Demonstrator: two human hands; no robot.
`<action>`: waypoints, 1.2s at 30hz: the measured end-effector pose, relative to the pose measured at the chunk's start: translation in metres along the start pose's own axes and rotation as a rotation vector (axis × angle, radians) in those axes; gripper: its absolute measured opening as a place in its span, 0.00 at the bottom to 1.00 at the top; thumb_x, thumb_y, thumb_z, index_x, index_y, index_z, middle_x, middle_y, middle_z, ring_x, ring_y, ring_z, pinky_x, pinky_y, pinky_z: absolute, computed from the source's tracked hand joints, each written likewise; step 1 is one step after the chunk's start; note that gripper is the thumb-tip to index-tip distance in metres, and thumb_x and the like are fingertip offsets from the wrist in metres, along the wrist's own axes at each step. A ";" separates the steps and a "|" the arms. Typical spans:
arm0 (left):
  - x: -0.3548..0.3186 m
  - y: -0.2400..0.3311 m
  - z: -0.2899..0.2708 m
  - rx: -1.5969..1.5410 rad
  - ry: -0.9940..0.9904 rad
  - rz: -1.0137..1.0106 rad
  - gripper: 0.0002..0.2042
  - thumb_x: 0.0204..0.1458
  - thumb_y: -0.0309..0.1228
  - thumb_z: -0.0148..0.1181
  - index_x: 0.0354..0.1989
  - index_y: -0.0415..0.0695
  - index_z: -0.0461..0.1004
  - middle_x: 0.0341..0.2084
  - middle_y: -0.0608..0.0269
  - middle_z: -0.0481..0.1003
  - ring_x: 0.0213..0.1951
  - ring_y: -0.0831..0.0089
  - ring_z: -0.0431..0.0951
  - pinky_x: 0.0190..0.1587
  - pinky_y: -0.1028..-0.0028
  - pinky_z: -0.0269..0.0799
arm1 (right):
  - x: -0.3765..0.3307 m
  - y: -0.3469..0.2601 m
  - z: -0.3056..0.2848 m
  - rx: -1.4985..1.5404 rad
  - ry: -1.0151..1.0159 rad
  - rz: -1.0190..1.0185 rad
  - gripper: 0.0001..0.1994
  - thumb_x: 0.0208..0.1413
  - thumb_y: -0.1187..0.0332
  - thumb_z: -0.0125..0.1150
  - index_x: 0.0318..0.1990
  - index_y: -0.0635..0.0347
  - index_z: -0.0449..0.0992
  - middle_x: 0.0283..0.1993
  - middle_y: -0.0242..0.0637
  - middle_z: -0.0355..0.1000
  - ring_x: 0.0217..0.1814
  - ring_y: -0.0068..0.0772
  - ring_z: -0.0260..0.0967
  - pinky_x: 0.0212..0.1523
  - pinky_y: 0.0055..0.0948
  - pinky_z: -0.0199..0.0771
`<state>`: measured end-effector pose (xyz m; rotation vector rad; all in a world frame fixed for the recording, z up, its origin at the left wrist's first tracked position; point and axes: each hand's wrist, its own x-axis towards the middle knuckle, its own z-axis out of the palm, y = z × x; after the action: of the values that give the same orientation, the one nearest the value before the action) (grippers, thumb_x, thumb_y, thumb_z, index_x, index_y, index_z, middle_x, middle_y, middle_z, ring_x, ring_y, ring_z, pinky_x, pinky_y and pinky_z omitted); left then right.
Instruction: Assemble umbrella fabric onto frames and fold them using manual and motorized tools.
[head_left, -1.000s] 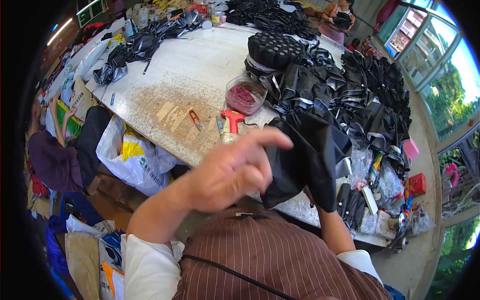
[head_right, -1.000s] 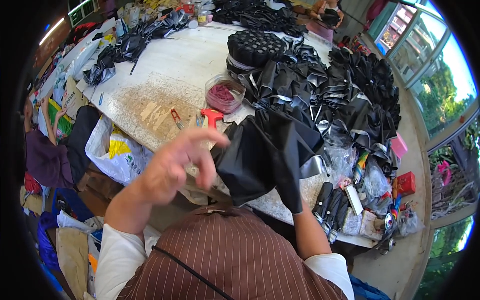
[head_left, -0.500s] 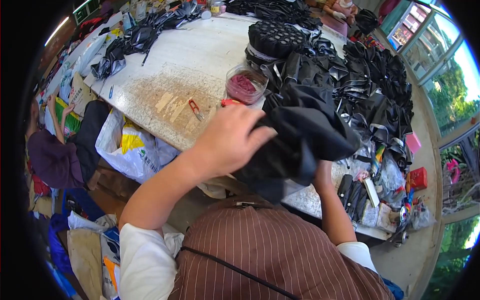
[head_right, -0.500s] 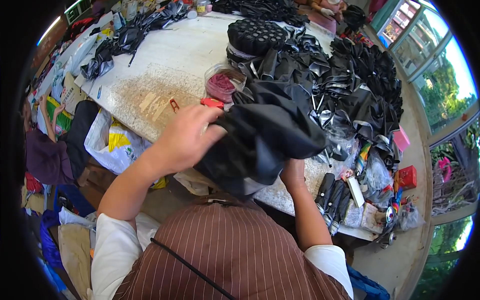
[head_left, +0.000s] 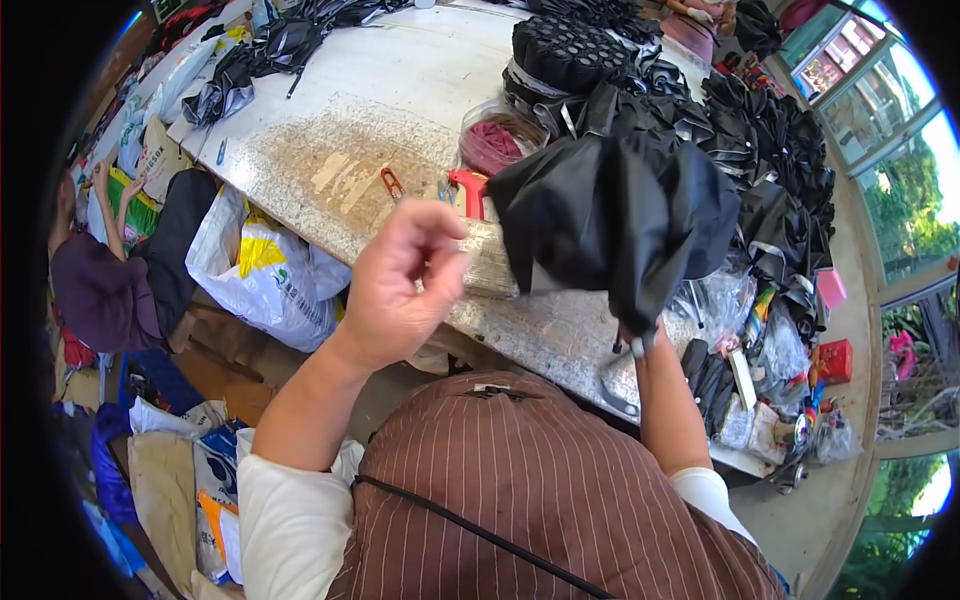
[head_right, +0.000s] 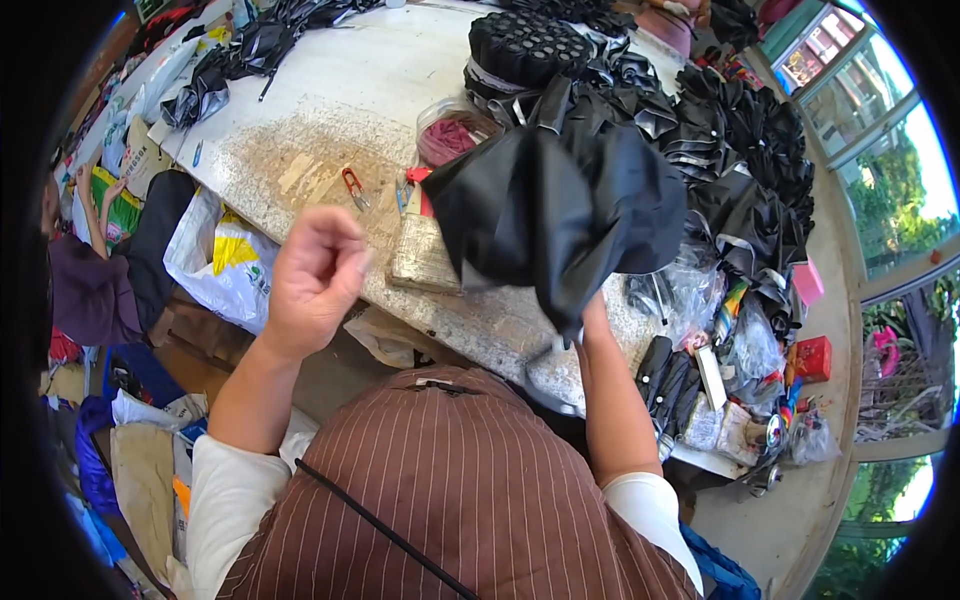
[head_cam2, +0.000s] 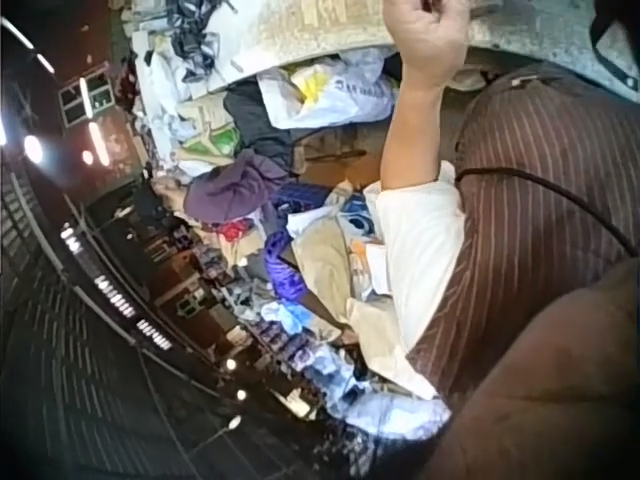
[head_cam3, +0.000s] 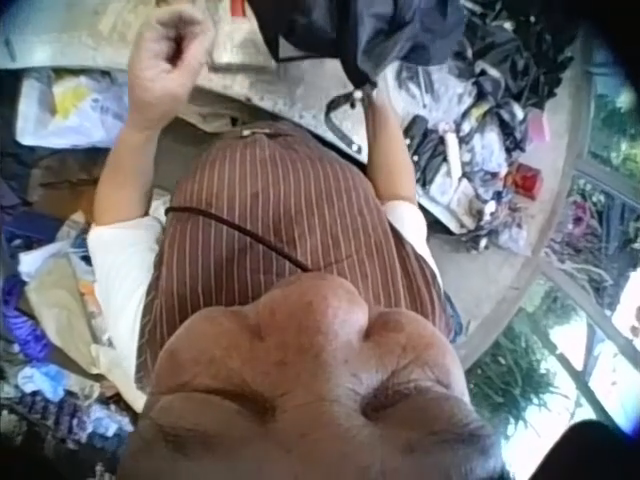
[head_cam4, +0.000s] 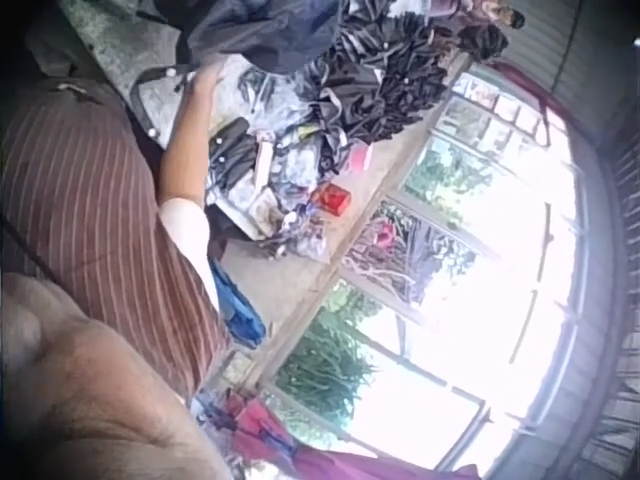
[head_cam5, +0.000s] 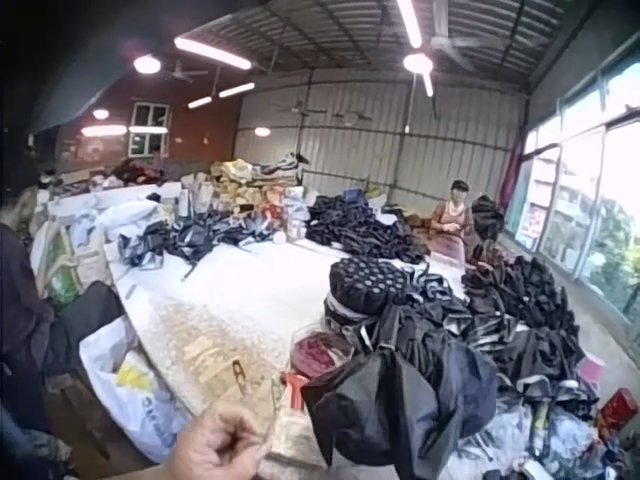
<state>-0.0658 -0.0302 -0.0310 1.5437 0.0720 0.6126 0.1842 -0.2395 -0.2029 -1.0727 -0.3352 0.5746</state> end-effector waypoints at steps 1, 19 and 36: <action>-0.004 -0.012 -0.002 0.124 0.059 0.108 0.16 0.45 0.17 0.56 0.44 0.43 0.66 0.26 0.67 0.67 0.27 0.77 0.67 0.31 0.78 0.65 | 0.008 -0.001 0.002 0.103 -0.005 0.046 0.27 0.58 0.63 0.55 0.64 0.60 0.58 0.64 0.42 0.59 0.63 0.35 0.59 0.66 0.32 0.55; -0.007 -0.071 0.048 0.183 -0.191 -0.089 0.05 0.50 0.26 0.57 0.34 0.43 0.67 0.25 0.66 0.68 0.26 0.76 0.67 0.31 0.78 0.65 | 0.006 0.004 0.019 0.897 -0.683 0.307 0.28 0.63 0.49 0.40 0.66 0.55 0.56 0.64 0.41 0.60 0.63 0.38 0.61 0.63 0.39 0.60; 0.037 -0.058 -0.014 0.747 0.098 0.267 0.07 0.53 0.29 0.54 0.36 0.40 0.70 0.26 0.65 0.72 0.27 0.73 0.69 0.32 0.73 0.68 | -0.050 -0.016 0.006 -0.924 -0.066 -0.089 0.28 0.51 0.68 0.60 0.60 0.66 0.62 0.61 0.45 0.64 0.55 0.42 0.67 0.54 0.33 0.66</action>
<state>-0.0214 0.0030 -0.0738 2.2661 0.1865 0.9380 0.1451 -0.2705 -0.1851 -1.9127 -0.7404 0.3653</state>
